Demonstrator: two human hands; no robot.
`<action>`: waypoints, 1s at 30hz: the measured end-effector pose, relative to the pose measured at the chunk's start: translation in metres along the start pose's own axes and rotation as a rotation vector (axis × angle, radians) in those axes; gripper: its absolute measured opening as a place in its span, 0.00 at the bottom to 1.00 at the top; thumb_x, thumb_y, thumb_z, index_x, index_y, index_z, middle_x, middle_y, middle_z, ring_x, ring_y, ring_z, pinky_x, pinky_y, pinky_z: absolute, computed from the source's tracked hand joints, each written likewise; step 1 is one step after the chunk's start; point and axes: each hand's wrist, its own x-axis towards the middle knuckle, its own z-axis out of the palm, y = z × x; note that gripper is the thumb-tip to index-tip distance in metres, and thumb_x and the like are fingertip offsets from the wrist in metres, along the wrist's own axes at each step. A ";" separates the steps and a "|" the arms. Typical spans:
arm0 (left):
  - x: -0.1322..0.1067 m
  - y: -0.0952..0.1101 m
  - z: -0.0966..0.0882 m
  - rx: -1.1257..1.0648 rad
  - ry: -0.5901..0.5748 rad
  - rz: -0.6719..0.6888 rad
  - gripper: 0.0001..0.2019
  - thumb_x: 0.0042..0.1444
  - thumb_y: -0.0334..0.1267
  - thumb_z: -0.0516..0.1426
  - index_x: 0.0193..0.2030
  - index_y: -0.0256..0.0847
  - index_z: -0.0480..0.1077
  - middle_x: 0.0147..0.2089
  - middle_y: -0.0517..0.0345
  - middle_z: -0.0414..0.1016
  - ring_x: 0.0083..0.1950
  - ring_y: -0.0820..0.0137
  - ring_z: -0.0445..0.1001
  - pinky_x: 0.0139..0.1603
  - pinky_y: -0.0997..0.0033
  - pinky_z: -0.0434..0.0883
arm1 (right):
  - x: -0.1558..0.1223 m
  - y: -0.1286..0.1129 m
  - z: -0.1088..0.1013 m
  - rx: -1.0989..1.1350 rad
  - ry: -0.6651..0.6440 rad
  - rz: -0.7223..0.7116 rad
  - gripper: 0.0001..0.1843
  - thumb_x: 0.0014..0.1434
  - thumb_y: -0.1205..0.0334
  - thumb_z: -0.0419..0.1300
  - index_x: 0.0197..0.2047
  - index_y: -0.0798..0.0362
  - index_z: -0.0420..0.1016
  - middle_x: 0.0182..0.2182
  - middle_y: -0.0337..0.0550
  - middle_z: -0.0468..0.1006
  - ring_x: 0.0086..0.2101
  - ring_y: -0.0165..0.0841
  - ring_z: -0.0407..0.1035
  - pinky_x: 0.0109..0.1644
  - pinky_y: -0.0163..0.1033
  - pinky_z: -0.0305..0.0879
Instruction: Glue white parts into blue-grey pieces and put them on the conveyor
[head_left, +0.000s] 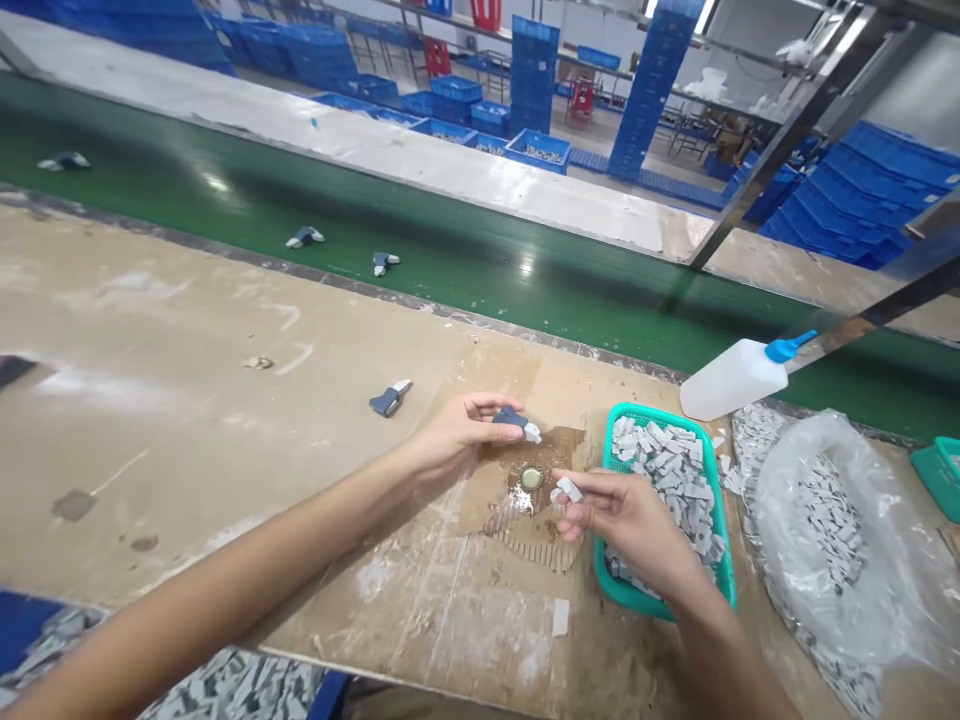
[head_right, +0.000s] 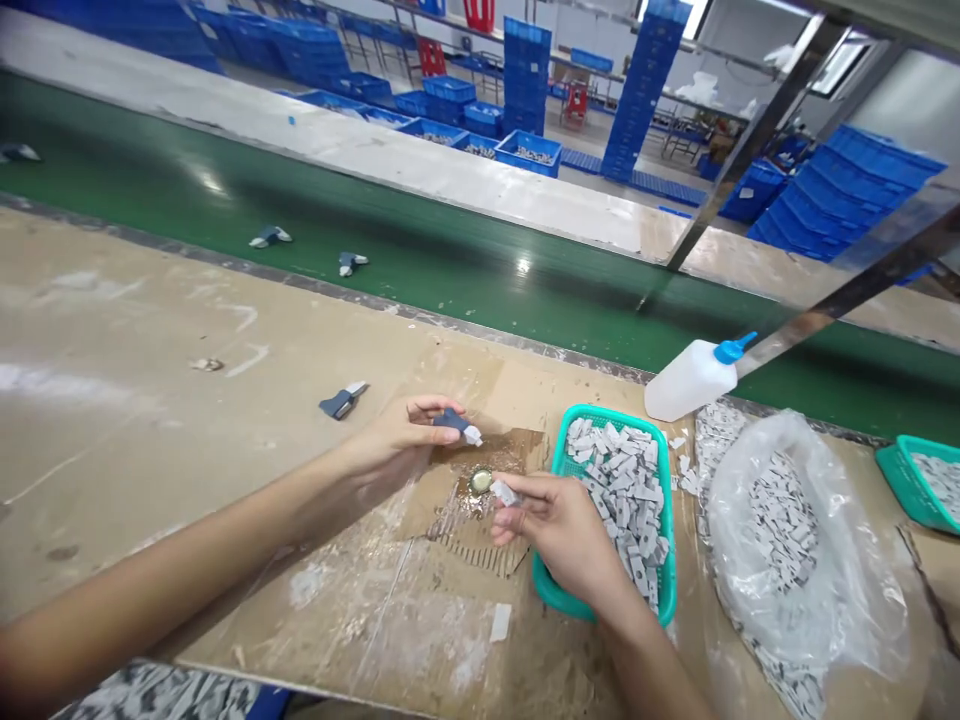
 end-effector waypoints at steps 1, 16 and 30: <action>-0.004 -0.003 0.001 -0.058 0.000 -0.002 0.20 0.34 0.32 0.74 0.36 0.36 0.76 0.35 0.55 0.81 0.36 0.73 0.79 0.44 0.73 0.73 | 0.003 -0.002 0.004 0.009 -0.032 0.000 0.24 0.53 0.47 0.70 0.49 0.51 0.83 0.41 0.46 0.83 0.32 0.37 0.80 0.40 0.44 0.80; -0.010 -0.016 -0.023 -0.014 -0.053 0.161 0.15 0.41 0.30 0.71 0.38 0.36 0.77 0.35 0.56 0.80 0.38 0.72 0.77 0.47 0.69 0.74 | 0.015 0.026 0.025 -0.938 0.316 -0.424 0.16 0.65 0.69 0.58 0.52 0.46 0.81 0.43 0.42 0.85 0.39 0.34 0.81 0.43 0.37 0.79; -0.012 -0.014 -0.023 -0.052 -0.143 0.152 0.10 0.43 0.26 0.68 0.35 0.33 0.79 0.37 0.54 0.82 0.42 0.65 0.82 0.48 0.66 0.78 | 0.011 0.024 0.032 -1.179 0.216 -0.460 0.15 0.67 0.66 0.59 0.53 0.46 0.80 0.41 0.43 0.85 0.37 0.34 0.80 0.43 0.38 0.78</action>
